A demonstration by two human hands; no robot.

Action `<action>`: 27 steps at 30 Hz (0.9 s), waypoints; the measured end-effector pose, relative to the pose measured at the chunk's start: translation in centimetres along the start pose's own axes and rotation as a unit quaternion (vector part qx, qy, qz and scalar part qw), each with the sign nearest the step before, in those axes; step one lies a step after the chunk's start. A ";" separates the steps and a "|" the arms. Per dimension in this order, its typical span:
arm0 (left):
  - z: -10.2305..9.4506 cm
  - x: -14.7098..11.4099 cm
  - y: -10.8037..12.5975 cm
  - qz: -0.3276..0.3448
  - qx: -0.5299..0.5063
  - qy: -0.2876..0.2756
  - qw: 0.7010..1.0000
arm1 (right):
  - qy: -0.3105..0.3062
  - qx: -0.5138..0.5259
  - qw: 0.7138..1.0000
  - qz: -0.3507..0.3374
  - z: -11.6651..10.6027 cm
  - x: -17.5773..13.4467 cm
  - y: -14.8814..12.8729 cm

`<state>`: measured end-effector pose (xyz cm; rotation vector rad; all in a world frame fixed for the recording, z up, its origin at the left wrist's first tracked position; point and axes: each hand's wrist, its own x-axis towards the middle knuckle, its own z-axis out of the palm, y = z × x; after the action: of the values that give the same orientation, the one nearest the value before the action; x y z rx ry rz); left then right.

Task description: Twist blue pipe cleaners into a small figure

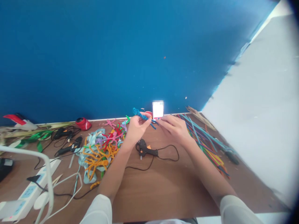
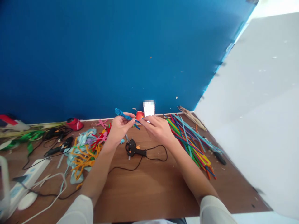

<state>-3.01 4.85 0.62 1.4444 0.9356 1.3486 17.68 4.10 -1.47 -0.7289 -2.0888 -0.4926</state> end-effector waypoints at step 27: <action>0.2 -0.1 0.4 0.031 0.053 0.032 0.998 | -0.013 0.471 0.755 0.456 1.8 1.4 -3.2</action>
<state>-2.89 4.57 0.99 1.5278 1.0250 1.4163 13.85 3.14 -1.57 -0.9611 -1.4192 1.0503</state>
